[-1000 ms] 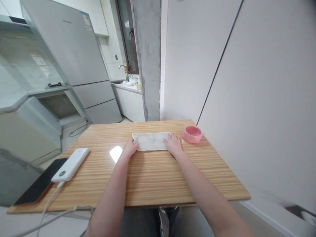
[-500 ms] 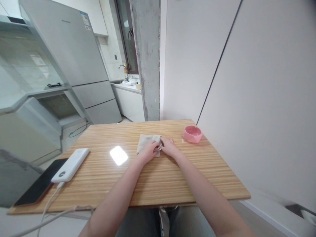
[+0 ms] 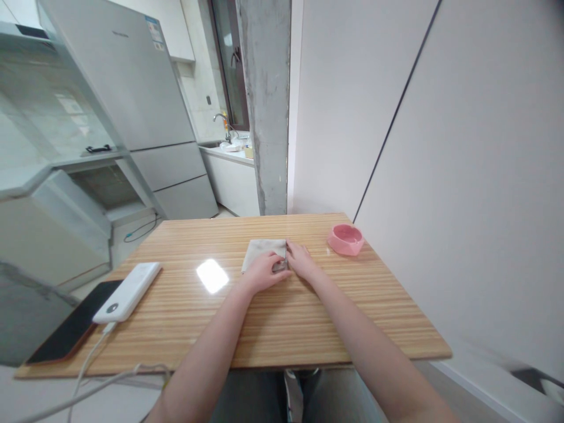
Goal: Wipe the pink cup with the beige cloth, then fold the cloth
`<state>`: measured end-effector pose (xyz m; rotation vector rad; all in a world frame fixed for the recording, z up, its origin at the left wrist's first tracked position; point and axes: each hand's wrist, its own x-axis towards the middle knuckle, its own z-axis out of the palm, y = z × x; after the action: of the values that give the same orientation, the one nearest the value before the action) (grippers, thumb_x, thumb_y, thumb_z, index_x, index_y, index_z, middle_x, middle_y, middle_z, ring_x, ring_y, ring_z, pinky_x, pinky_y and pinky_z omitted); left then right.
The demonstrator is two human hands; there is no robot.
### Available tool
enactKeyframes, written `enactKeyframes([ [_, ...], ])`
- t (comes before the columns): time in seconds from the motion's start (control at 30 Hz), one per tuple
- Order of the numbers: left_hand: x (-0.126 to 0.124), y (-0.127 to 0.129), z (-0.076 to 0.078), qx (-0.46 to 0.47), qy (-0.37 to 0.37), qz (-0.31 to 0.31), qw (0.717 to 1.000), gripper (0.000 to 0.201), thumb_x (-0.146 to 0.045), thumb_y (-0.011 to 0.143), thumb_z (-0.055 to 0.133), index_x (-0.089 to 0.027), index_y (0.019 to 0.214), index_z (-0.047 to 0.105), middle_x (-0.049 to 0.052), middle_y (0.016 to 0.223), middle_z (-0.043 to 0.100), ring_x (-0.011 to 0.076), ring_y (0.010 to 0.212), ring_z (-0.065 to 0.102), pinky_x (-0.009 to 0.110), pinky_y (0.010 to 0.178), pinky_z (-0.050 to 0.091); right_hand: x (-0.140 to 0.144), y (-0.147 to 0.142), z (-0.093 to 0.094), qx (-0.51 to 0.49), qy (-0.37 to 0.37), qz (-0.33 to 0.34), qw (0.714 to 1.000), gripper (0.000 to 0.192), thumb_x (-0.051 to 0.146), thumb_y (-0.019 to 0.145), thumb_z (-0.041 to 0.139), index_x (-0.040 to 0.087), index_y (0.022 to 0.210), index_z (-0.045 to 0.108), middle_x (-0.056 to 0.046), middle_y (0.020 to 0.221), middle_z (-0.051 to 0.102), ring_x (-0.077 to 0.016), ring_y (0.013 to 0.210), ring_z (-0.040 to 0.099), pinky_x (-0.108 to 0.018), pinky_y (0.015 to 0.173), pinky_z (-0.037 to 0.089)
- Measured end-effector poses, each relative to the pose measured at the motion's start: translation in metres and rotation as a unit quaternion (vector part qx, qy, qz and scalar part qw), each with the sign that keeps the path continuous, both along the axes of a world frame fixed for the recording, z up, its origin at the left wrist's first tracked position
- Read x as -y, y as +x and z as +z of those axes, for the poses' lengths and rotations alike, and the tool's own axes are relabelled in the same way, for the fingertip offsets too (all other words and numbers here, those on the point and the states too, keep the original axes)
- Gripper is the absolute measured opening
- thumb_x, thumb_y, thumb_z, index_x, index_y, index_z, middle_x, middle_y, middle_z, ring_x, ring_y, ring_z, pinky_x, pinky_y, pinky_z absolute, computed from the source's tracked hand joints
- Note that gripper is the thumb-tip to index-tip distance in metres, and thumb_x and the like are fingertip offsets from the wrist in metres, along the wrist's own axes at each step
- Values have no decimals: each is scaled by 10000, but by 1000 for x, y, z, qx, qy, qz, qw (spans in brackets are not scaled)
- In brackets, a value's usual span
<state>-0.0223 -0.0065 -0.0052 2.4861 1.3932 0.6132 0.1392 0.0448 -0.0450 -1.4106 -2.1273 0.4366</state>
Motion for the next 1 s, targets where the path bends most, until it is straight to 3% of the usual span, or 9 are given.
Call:
enactKeyframes([
  [0.1,-5,-6,0,-8,24,90,996,410,-386,913,302,-200,1163,569,83,1191,592,204,1134,500,380,997,344,4,-2,3,-18,68,-5,998,479,228,878,390,134,1347,382,-148,1390,411,-232,1295,355,-455,1091,224],
  [0.23,-13,-13,-8,-97,-34,203,974,499,-409,891,354,-184,1333,412,120,1450,334,298,1357,228,539,1068,170,17,-11,13,-51,92,75,992,488,322,901,374,110,1340,398,-156,1382,416,-217,1303,344,-424,1097,252],
  [0.3,-14,-11,-10,-85,-69,181,977,501,-380,883,368,-169,1337,409,140,1451,324,305,1358,228,535,1061,199,26,-17,19,-59,84,112,988,501,359,908,361,111,1342,395,-153,1390,406,-207,1311,333,-408,1093,270],
  [0.43,-12,-8,-5,78,-56,87,992,410,-203,877,305,-169,1230,510,108,1233,575,189,1152,511,365,986,382,39,-26,25,-53,71,96,991,487,376,942,256,154,1360,370,-122,1405,394,-180,1318,322,-392,1095,266],
  [0.6,-15,-15,1,124,59,154,979,285,-178,847,368,-155,1017,595,94,1047,632,187,1027,556,336,932,409,56,-18,16,75,22,12,997,523,406,859,470,163,1321,437,-158,1405,387,-310,1335,268,-508,1081,194],
  [0.7,-12,-11,2,98,17,99,990,251,-233,867,365,-164,903,603,71,909,649,170,875,580,291,809,435,78,7,9,130,16,-4,991,559,417,823,508,157,1314,451,-161,1412,378,-350,1325,268,-521,1066,200],
  [0.8,-4,1,1,47,-44,37,997,327,-318,888,335,-173,722,577,35,711,613,152,683,538,261,648,397,102,57,1,168,17,-49,984,510,351,842,443,201,1329,434,-118,1423,375,-314,1331,274,-500,1070,204],
  [0.93,1,14,-2,16,-77,-7,997,359,-340,881,336,-170,643,545,27,660,581,145,635,498,253,587,333,115,135,-9,232,24,-179,956,506,283,831,375,177,1321,441,-126,1420,375,-288,1332,285,-489,1072,218],
  [1.0,1,14,-4,16,-81,-3,997,356,-336,880,334,-168,646,543,28,664,582,145,633,493,255,581,320,115,161,-14,245,37,-189,950,498,273,829,351,194,1311,448,-107,1415,385,-262,1329,297,-473,1071,238],
])
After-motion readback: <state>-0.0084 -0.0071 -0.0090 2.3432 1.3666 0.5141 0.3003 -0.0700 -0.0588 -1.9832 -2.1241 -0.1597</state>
